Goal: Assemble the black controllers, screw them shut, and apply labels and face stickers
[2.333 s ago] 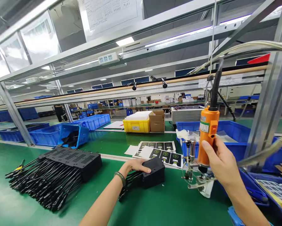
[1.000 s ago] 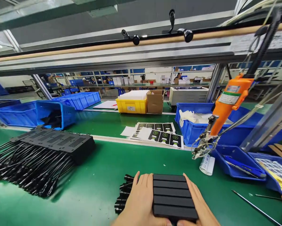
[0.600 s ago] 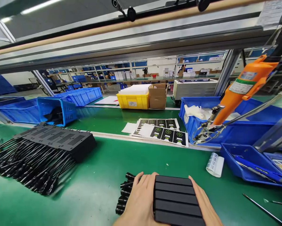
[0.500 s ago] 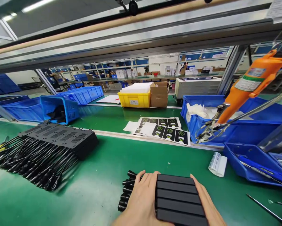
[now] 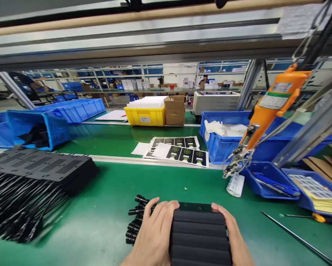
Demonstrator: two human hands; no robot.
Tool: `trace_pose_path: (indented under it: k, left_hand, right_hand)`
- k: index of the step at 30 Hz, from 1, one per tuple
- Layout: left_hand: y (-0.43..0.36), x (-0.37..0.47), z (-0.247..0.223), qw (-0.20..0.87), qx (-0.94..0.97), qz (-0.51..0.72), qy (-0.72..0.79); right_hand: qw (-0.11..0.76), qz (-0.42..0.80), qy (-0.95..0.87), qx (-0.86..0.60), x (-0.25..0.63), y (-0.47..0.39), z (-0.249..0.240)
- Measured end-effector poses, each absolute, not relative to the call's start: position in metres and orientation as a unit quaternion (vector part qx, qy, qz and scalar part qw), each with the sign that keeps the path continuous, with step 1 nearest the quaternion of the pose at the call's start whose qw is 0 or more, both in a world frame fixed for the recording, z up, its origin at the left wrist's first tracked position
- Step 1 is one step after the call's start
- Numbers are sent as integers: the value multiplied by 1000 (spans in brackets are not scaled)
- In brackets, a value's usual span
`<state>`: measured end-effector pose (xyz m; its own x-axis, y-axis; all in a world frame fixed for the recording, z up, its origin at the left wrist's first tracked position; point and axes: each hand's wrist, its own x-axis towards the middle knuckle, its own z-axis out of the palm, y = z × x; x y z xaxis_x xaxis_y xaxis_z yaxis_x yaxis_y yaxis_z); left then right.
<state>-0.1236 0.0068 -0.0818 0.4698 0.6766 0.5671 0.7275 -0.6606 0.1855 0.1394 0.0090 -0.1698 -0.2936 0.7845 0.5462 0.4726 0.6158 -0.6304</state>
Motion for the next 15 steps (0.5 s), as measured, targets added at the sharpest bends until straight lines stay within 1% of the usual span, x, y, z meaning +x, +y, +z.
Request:
trace_pose_path:
  k: [4,6,8,12,15]
  left_hand:
    - [9,-126,-86,69,-857,-317,-401]
    - [8,-126,-89,66,-855,-314,-407]
    - [6,-125,-95,46,-849,-302,-431]
    - [3,-124,-114,10,-831,-289,-475]
    - [1,-124,-119,-18,-828,-260,-496]
  right_hand:
    - [445,160,-793,-383,137,10,-170]
    - [436,163,-797,-385,137,9,-164]
    - [412,192,-801,-389,138,9,-155]
    - [336,287,-813,-379,137,8,-136]
    - [300,305,-810,-400,130,8,-126]
